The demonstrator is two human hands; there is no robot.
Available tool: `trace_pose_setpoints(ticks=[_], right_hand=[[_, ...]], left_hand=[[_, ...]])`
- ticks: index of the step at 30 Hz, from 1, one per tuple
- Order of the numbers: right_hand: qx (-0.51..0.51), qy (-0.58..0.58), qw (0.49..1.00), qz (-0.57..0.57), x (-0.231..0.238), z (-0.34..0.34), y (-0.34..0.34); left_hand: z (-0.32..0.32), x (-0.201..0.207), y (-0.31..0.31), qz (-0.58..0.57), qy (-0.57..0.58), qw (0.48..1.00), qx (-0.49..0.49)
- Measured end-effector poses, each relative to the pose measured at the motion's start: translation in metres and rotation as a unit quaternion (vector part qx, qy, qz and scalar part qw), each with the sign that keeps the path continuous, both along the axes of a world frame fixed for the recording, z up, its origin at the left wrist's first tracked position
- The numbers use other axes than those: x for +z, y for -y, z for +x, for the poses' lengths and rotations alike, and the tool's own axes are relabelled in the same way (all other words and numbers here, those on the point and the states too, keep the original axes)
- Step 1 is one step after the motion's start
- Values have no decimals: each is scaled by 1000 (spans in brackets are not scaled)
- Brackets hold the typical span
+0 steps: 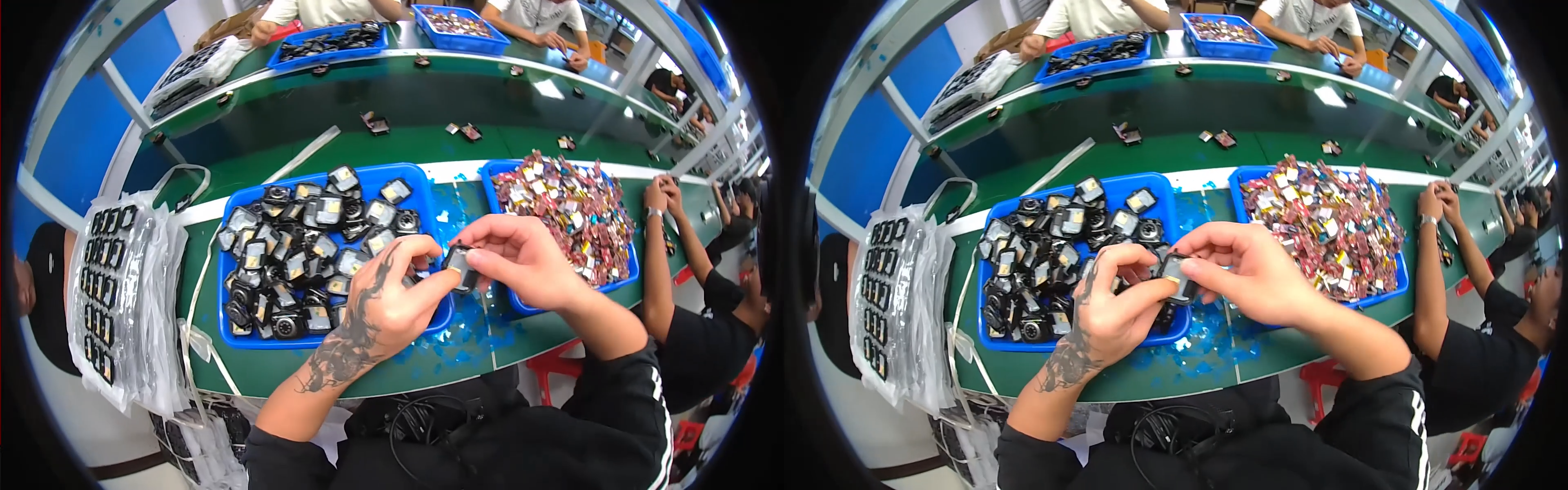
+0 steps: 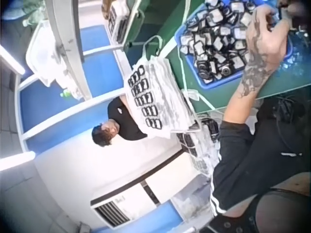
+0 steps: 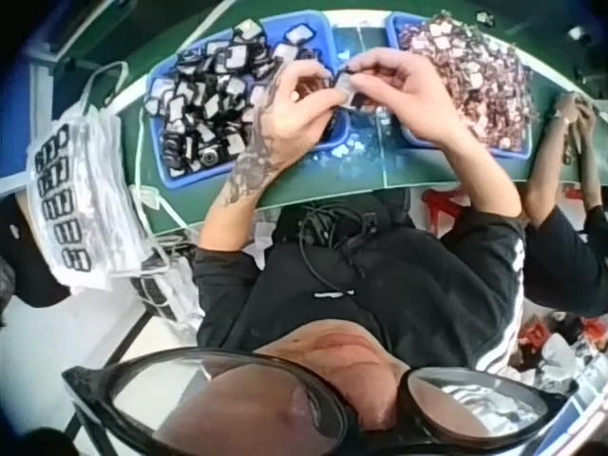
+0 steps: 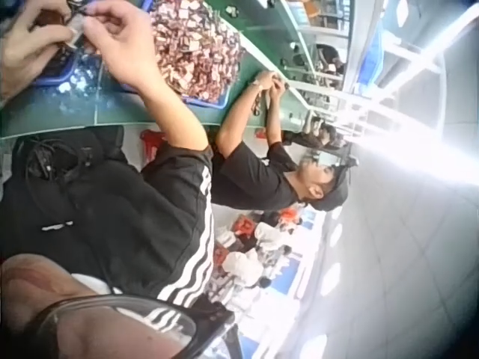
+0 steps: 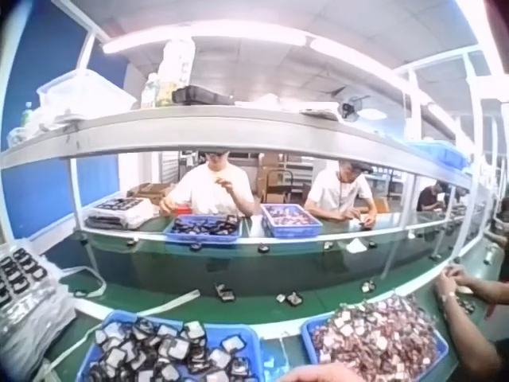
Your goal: Inspecting and assembling small electronic components, specifically small lithium-ion batteries and enclosures, on a factory production line.
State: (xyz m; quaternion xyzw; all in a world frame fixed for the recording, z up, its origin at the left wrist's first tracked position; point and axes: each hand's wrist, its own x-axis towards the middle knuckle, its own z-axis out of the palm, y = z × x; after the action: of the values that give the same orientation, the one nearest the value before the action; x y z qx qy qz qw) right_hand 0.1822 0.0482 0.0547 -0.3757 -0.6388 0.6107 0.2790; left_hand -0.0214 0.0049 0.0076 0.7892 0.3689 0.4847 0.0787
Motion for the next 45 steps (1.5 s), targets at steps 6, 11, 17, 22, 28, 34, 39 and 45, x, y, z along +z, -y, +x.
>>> trace_pose_setpoints(ticks=[6, 11, 17, 22, 28, 34, 39, 45], right_hand=[[-132, -47, 983, 115, -36, 0, 14], [-133, -84, 986, 47, -40, 1, 27], [-153, -322, 909, -215, -52, -9, 45], [-109, -53, 990, 70, -28, 31, 42], [-266, 412, 735, 468, 1, 142, 2], [-228, 438, 756, 430, -6, 148, -4], [-258, 391, 746, 474, -16, 154, -9], [-442, 91, 813, 369, 0, 178, -23]], left_hand=[[24, -5, 11, -386, 328, 844, -177], [30, -14, 12, -454, 365, 798, -155], [24, -8, 3, -133, 47, 988, -66], [26, -16, 16, -352, 379, 841, -157], [25, -5, 4, -503, 475, 708, -142], [24, -4, 7, -509, 462, 714, -132], [22, -8, 3, -499, 461, 724, -121], [22, -5, 4, -495, 463, 723, -138]])
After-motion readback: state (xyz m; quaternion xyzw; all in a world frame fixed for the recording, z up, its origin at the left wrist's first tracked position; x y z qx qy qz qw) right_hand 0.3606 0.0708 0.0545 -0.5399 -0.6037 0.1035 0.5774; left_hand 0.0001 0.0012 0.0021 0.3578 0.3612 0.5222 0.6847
